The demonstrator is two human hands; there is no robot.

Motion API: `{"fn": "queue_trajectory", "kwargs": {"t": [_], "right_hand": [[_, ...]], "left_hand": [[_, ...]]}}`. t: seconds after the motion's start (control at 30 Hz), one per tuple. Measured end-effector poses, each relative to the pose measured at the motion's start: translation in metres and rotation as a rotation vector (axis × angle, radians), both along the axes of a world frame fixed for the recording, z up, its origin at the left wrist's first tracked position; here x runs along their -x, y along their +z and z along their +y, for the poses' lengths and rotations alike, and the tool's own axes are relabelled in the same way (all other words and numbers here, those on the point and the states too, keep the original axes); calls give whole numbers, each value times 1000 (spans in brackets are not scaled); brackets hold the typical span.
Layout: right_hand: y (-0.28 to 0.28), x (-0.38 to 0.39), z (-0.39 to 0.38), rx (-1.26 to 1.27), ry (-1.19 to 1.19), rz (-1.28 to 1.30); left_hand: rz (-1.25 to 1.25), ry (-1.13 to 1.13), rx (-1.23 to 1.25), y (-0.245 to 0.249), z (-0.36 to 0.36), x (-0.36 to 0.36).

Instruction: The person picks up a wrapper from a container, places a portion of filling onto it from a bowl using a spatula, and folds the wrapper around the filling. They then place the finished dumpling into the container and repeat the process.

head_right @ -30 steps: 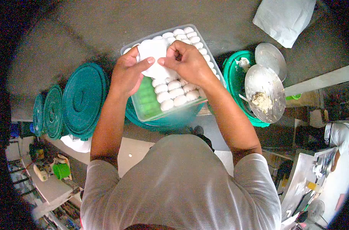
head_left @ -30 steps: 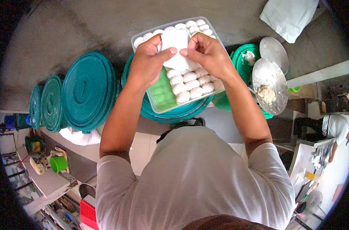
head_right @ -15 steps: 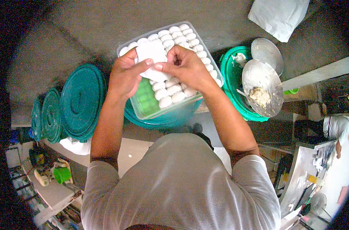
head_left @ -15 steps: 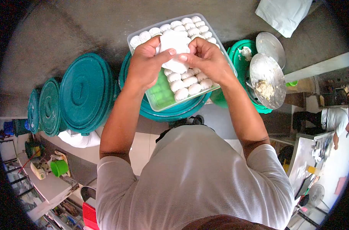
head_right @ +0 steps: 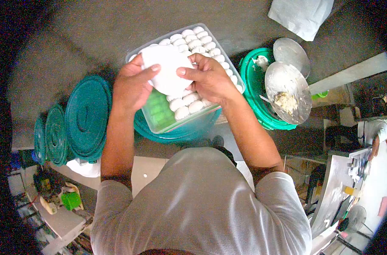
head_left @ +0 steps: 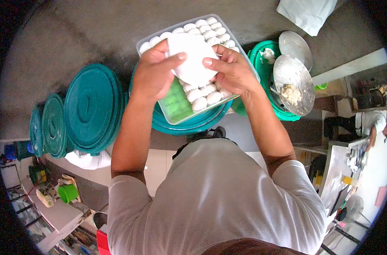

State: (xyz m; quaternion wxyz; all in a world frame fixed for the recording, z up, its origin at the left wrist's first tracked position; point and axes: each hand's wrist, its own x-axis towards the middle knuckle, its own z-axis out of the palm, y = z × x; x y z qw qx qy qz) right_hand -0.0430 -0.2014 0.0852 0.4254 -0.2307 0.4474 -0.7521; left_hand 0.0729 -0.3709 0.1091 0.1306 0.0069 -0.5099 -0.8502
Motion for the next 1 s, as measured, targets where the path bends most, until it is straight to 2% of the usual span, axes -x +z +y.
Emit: {"fn": "queue_trajectory", "kwargs": {"t": [0.03,0.1,0.27,0.33,0.4,0.47,0.5,0.57,0.63,0.67,0.73,0.8,0.83,0.9,0.93,1.0], "right_hand": [[1,3,3,-2,-6,0],[3,7,10,68,-101,-236],[-9,22,26,174,-180,-342],[-10,28,43,323,-49,-576],[-6,31,58,310,-116,-541],[-1,30,76,110,-289,-251],[4,26,83,94,-404,-227],[3,33,112,156,-419,-248],[11,31,145,199,-486,-248],[17,31,167,301,-420,-308],[16,33,211,283,-523,-239],[13,29,254,181,-651,-150],[10,29,276,108,-714,-109],[2,26,315,-10,-840,-86],[-6,26,336,-12,-850,-92],[-25,24,373,-119,-893,-127]], "left_hand": [[8,24,-40,2,-6,-2],[25,68,-78,3,-16,-5],[0,81,-120,10,-26,-8],[-15,106,-127,13,-29,-5],[61,93,-137,14,-28,1],[-7,103,-103,9,-16,9],[-31,73,-145,8,-10,13],[-64,23,-182,0,1,22],[-161,417,891,-8,11,32],[-158,390,897,-8,21,36],[-88,318,1087,18,59,35],[26,92,1123,32,112,41],[96,-21,1217,36,139,47],[202,-208,1355,19,185,69],[204,-220,1355,3,205,83],[316,-261,1673,-28,242,110]]}}
